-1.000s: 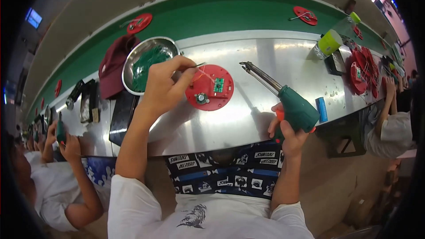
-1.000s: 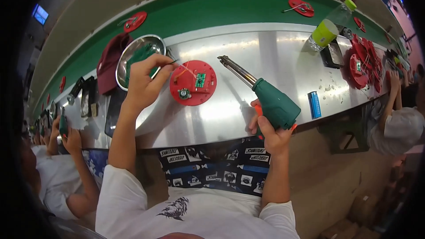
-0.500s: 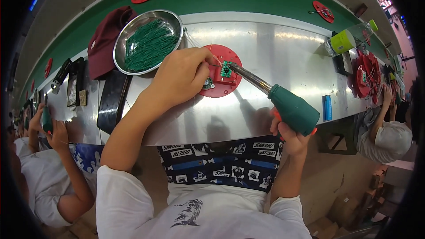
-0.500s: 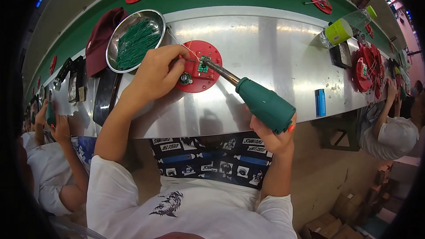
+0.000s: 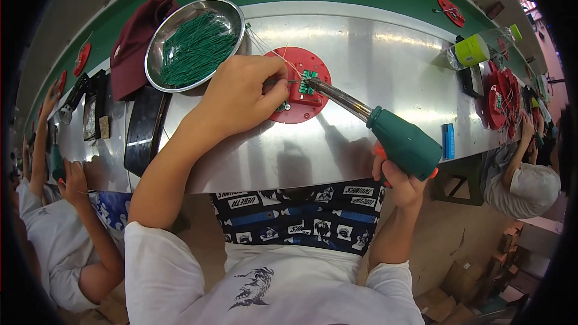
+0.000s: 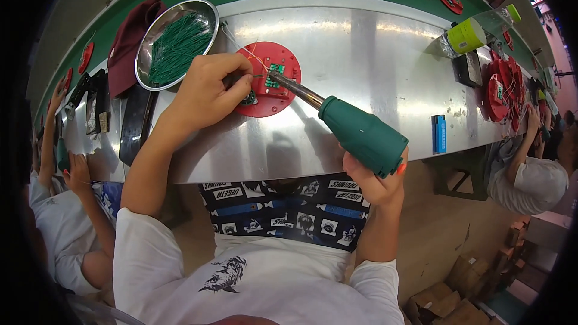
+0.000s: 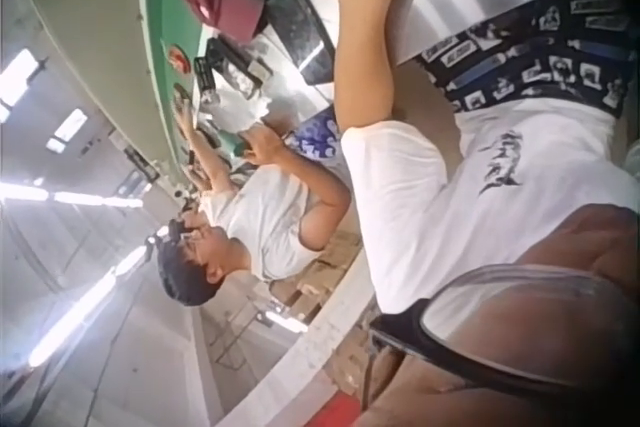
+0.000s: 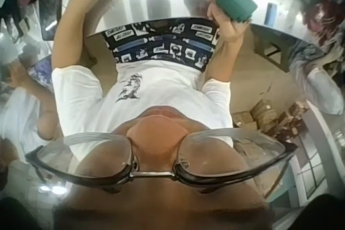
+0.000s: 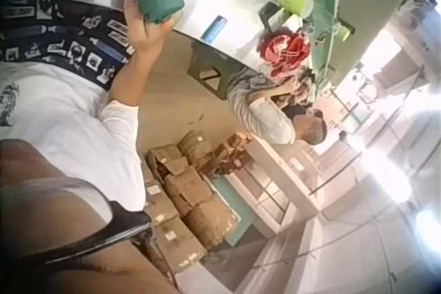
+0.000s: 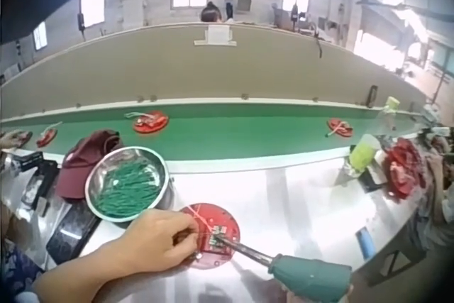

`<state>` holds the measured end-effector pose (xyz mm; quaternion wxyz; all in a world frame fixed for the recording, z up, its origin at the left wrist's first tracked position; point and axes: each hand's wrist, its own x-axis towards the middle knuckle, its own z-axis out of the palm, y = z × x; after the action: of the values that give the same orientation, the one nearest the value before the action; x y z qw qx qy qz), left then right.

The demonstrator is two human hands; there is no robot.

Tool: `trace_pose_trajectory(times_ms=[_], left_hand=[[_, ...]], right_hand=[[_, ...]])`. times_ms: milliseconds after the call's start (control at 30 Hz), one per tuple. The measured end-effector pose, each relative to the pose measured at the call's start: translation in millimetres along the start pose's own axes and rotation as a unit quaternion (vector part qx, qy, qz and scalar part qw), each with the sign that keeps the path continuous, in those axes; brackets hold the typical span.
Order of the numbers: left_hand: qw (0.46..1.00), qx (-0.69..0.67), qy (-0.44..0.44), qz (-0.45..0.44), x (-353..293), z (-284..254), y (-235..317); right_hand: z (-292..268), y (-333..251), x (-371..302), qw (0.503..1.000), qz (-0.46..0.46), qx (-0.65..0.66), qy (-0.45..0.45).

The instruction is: The person solders wires onto circuit boards mounted on circular plastic bases using a soldering gun, taking and returning the components to a conveyor belt.

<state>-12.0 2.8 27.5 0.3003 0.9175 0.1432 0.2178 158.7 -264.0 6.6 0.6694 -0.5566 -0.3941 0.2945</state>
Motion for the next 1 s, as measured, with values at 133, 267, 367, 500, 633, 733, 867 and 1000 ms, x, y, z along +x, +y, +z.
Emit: trace_pose_trajectory(times_ms=[133, 267, 367, 500, 633, 733, 867, 1000], left_hand=[[1.0, 0.004, 0.014, 0.008, 0.3, 1.9, 1.3], [1.0, 0.015, 0.017, 0.001, 1.0, 2.2, 3.6], [1.0, 0.016, 0.02, 0.013, -0.2, 4.2, 1.8], [1.0, 0.02, 0.005, 0.011, -2.7, 4.6, -1.2], [1.0, 0.018, 0.012, 0.02, -0.9, 5.0, -0.1], [1.0, 0.02, 0.007, 0.016, -1.4, 3.9, -1.2], [1.0, 0.007, 0.018, 0.021, -2.7, 5.6, -3.8], [1.0, 0.015, 0.011, 0.024, 0.0, 3.3, -1.6]], right_hand=[[2.0, -0.4, 0.2, 1.0, 0.005, -0.015, 0.0], [-2.4, 0.1, 0.0, 1.0, 0.012, -0.021, 0.001], [-11.5, 8.1, -2.0, 0.995, -0.018, -0.077, -0.062], [-4.1, 3.2, 0.2, 0.997, 0.0, -0.064, -0.033], [1.2, -6.5, 3.8, 0.999, 0.039, -0.002, 0.0], [-1.5, -1.4, 4.8, 0.999, 0.03, -0.004, -0.016], [5.1, 4.8, -0.4, 0.997, 0.023, 0.062, 0.046], [-3.9, 14.2, 0.2, 0.997, -0.019, 0.065, 0.026]])
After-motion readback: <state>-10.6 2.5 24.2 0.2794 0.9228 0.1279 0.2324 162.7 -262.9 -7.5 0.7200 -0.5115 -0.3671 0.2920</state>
